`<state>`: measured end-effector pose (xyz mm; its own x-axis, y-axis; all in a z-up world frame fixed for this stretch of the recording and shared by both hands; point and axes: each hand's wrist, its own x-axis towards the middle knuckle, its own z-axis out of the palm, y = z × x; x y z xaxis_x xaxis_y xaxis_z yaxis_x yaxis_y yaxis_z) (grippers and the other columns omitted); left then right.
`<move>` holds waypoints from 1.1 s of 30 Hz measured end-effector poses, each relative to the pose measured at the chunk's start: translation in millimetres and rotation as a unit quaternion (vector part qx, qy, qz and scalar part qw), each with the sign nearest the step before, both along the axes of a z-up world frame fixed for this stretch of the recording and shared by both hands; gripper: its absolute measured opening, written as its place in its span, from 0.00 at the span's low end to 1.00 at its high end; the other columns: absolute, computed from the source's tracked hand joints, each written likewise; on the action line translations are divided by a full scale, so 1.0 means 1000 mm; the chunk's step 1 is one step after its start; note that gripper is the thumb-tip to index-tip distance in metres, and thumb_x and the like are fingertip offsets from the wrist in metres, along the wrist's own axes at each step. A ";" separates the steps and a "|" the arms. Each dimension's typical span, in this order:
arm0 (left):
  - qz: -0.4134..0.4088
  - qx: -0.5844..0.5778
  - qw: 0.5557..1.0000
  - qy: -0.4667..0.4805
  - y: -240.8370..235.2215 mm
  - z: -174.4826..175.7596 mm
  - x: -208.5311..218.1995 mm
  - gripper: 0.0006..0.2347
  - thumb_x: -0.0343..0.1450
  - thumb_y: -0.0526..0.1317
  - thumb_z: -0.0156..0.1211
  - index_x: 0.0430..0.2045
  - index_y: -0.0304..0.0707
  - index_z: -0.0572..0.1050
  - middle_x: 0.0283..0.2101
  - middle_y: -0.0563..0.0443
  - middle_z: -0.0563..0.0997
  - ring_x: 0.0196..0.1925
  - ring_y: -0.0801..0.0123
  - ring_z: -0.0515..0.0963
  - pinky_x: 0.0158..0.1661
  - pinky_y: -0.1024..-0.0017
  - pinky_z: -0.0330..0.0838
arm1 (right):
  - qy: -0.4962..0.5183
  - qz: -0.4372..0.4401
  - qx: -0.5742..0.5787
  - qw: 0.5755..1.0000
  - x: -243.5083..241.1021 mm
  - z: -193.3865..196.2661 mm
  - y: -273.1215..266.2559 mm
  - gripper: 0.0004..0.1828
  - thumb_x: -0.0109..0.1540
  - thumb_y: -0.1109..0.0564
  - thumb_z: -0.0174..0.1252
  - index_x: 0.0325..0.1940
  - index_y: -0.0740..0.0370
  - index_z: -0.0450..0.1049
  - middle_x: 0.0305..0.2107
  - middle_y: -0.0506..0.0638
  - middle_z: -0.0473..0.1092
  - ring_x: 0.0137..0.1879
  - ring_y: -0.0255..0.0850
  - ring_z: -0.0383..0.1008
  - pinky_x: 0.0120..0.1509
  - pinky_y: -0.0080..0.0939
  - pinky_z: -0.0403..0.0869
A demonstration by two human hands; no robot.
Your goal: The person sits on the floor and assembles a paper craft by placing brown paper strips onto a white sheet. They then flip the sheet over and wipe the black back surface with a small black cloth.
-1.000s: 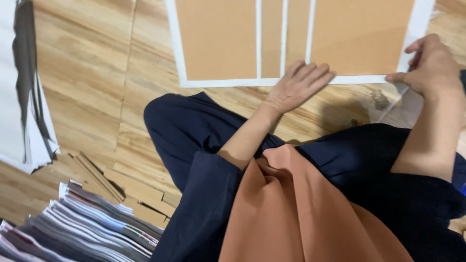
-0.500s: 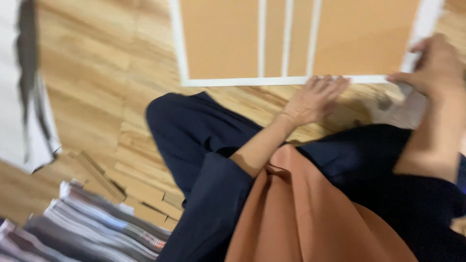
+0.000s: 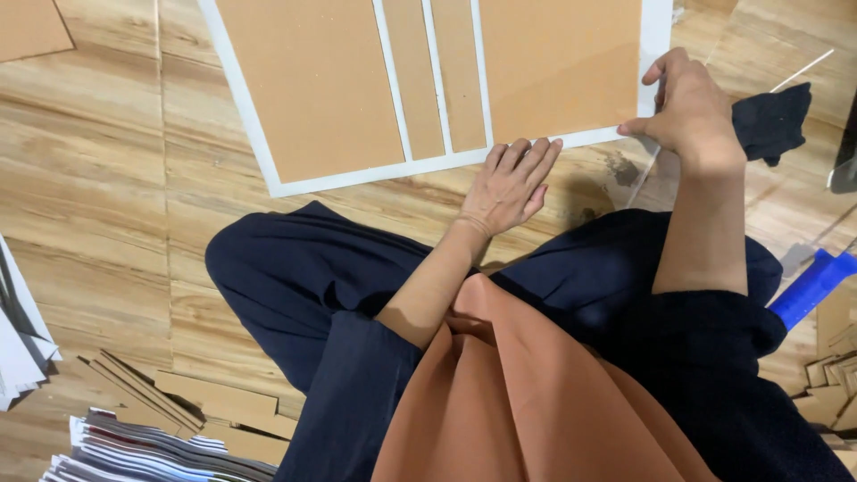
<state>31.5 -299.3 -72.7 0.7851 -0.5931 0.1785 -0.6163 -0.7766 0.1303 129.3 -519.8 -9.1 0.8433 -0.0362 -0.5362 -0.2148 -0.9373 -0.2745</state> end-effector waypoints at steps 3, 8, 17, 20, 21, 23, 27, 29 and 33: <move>0.003 0.000 1.000 0.001 0.000 0.001 0.000 0.25 0.67 0.50 0.45 0.57 0.40 0.55 0.54 0.53 0.66 0.49 0.64 0.66 0.46 0.68 0.60 | 0.018 -0.016 -0.003 1.000 0.001 0.006 0.005 0.31 0.45 0.54 0.71 0.44 0.56 0.60 0.28 0.51 0.61 0.31 0.47 0.63 0.32 0.49 0.60; 0.007 -0.004 1.000 -0.011 0.000 0.000 -0.001 0.25 0.66 0.50 0.47 0.56 0.40 0.56 0.53 0.54 0.66 0.49 0.65 0.66 0.46 0.69 0.60 | 0.023 -0.023 -0.008 0.999 0.000 0.007 0.006 0.31 0.44 0.55 0.71 0.44 0.55 0.60 0.29 0.51 0.61 0.32 0.47 0.63 0.33 0.49 0.60; -0.009 -0.030 0.999 -0.021 0.004 0.004 0.000 0.22 0.67 0.47 0.49 0.54 0.42 0.58 0.51 0.52 0.68 0.49 0.65 0.68 0.47 0.68 0.61 | 0.075 -0.062 0.017 0.995 0.001 0.020 0.010 0.31 0.44 0.62 0.65 0.48 0.58 0.58 0.31 0.52 0.62 0.34 0.47 0.64 0.34 0.49 0.62; 0.009 -0.081 0.996 -0.041 0.010 0.010 0.001 0.21 0.67 0.46 0.53 0.53 0.47 0.61 0.51 0.55 0.68 0.46 0.67 0.68 0.45 0.70 0.61 | 0.021 -0.048 0.006 0.999 -0.001 0.022 0.011 0.30 0.44 0.63 0.59 0.48 0.58 0.57 0.32 0.51 0.63 0.37 0.49 0.65 0.38 0.51 0.61; 0.008 -0.080 0.996 -0.046 0.015 0.010 0.010 0.21 0.67 0.46 0.53 0.53 0.47 0.61 0.51 0.55 0.68 0.46 0.67 0.68 0.45 0.70 0.61 | 0.016 -0.049 0.007 0.999 0.001 0.028 0.016 0.30 0.44 0.63 0.59 0.48 0.58 0.57 0.32 0.51 0.63 0.37 0.49 0.65 0.38 0.51 0.61; 0.095 -0.219 0.971 0.024 0.025 0.011 0.024 0.18 0.64 0.37 0.47 0.49 0.47 0.64 0.54 0.51 0.68 0.43 0.60 0.73 0.38 0.60 0.61 | -0.121 0.022 0.070 0.990 0.000 0.038 0.026 0.32 0.46 0.60 0.62 0.52 0.66 0.60 0.45 0.61 0.58 0.49 0.52 0.61 0.47 0.50 0.62; 0.194 -0.139 0.971 -0.014 0.053 0.045 0.079 0.18 0.63 0.34 0.48 0.47 0.52 0.65 0.58 0.53 0.64 0.51 0.55 0.68 0.43 0.60 0.62 | -0.125 0.058 0.156 0.978 0.009 0.076 0.078 0.31 0.54 0.60 0.58 0.58 0.72 0.55 0.51 0.65 0.51 0.57 0.54 0.59 0.60 0.52 0.59; 0.157 -0.043 0.987 0.016 0.066 0.051 0.109 0.24 0.61 0.39 0.62 0.50 0.46 0.62 0.59 0.56 0.59 0.56 0.60 0.62 0.57 0.56 0.53 | -0.164 0.115 0.155 0.967 0.017 0.077 0.095 0.31 0.52 0.58 0.59 0.58 0.64 0.59 0.58 0.64 0.46 0.61 0.59 0.48 0.61 0.59 0.53; 0.120 0.012 0.992 0.040 0.070 0.048 0.142 0.28 0.58 0.48 0.68 0.49 0.43 0.62 0.58 0.51 0.58 0.59 0.56 0.58 0.59 0.49 0.42 | -0.215 0.173 0.078 0.958 0.030 0.035 0.094 0.36 0.50 0.53 0.63 0.59 0.63 0.59 0.56 0.63 0.49 0.61 0.59 0.48 0.56 0.59 0.57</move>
<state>173.7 -229.1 -25.0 0.9156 -0.3900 0.0974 -0.4010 -0.9036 0.1509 159.6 -425.8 26.2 0.9347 0.3373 -0.1118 0.2656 -0.8722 -0.4107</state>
